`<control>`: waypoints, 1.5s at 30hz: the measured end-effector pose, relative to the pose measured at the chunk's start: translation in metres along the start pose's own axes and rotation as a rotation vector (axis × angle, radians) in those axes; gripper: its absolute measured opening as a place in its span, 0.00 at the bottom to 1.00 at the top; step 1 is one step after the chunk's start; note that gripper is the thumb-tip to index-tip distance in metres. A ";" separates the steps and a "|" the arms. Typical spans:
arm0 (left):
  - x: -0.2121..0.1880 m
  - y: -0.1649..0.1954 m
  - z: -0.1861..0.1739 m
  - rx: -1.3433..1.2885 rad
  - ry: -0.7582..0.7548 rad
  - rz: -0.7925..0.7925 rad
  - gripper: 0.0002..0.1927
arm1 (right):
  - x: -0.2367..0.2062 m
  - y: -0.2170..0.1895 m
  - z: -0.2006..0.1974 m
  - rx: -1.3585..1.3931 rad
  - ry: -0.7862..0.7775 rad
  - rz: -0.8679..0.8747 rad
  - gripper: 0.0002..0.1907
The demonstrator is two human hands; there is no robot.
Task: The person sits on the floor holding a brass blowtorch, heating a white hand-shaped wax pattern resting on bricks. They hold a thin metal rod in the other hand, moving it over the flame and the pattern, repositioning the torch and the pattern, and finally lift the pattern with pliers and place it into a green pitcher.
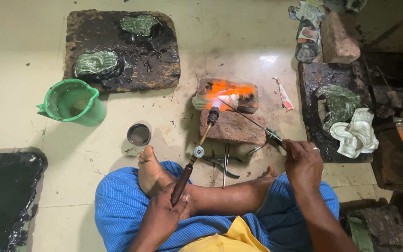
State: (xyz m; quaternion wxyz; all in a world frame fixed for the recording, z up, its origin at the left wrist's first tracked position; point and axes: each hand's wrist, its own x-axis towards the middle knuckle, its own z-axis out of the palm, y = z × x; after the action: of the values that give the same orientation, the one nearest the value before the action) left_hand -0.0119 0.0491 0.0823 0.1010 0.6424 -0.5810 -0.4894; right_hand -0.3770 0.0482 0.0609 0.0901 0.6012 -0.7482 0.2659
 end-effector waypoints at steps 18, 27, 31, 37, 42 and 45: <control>0.002 -0.004 0.001 -0.011 0.000 0.010 0.21 | 0.001 -0.001 0.000 -0.031 -0.023 0.001 0.09; 0.004 -0.009 0.004 -0.015 0.024 0.025 0.21 | -0.002 0.004 0.004 0.036 0.008 -0.001 0.09; 0.004 -0.008 0.004 -0.016 0.026 0.031 0.21 | -0.001 0.003 0.004 0.012 0.002 -0.002 0.08; 0.002 -0.003 0.000 0.005 0.013 0.016 0.20 | -0.001 0.003 0.003 -0.006 -0.003 -0.009 0.08; 0.001 0.001 0.000 -0.033 -0.011 -0.041 0.20 | -0.002 0.004 0.004 -0.007 -0.009 0.007 0.08; 0.001 0.000 0.001 -0.025 0.015 0.006 0.20 | -0.001 0.004 0.005 0.003 -0.009 0.009 0.08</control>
State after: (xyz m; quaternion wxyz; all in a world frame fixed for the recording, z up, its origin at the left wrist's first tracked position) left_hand -0.0129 0.0485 0.0812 0.1149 0.6431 -0.5760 -0.4913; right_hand -0.3793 0.0472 0.0545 0.0846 0.5990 -0.7510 0.2647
